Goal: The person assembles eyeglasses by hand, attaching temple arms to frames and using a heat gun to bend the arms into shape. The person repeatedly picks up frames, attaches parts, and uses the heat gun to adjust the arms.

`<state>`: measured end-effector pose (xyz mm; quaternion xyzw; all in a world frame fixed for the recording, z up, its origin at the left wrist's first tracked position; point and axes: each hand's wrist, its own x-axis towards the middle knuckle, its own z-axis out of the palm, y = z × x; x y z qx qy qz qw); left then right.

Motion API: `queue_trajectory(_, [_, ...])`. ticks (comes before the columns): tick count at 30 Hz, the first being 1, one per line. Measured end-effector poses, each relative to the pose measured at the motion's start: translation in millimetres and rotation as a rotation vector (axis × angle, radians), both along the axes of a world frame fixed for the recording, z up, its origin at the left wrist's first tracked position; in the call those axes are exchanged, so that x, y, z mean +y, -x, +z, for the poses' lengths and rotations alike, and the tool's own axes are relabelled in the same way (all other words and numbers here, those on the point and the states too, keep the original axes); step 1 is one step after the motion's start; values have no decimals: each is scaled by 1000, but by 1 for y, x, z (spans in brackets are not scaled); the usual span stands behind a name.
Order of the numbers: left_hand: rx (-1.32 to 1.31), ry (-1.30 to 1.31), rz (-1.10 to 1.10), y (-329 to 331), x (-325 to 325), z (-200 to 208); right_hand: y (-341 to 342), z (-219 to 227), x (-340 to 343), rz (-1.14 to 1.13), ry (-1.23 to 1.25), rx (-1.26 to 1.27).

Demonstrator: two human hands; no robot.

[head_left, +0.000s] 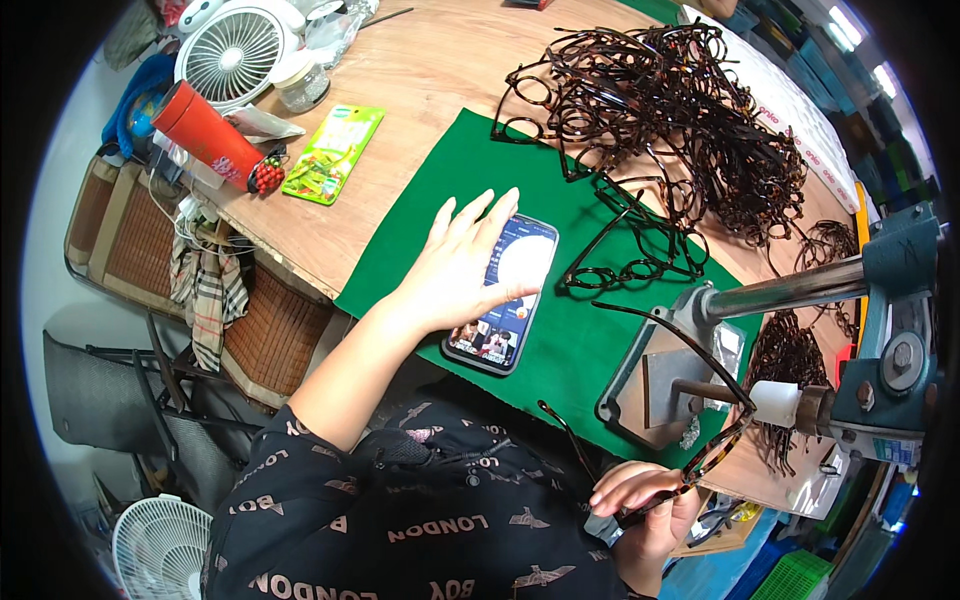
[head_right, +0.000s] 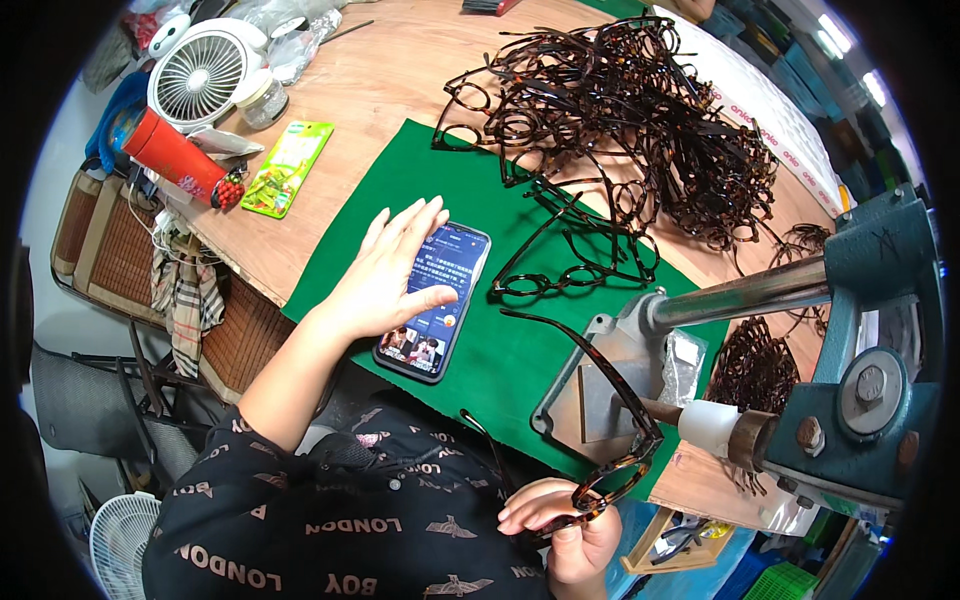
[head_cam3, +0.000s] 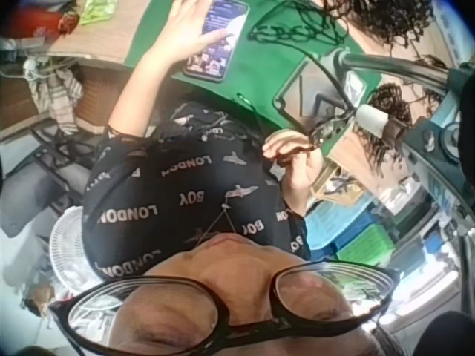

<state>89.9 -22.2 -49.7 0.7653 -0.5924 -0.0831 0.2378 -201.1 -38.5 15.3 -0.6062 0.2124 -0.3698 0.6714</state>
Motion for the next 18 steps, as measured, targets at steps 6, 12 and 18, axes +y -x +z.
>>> queue_trajectory(6, [57,116,-33,3,18,12,11,-6,-3,-5,-125,-44])
queue_trajectory(12, [244,475,-39,7,75,-14,2,-4,-6,49,-135,-43])
queue_trajectory(18, [123,501,-76,28,101,-17,-3,-4,-9,63,-97,-48])
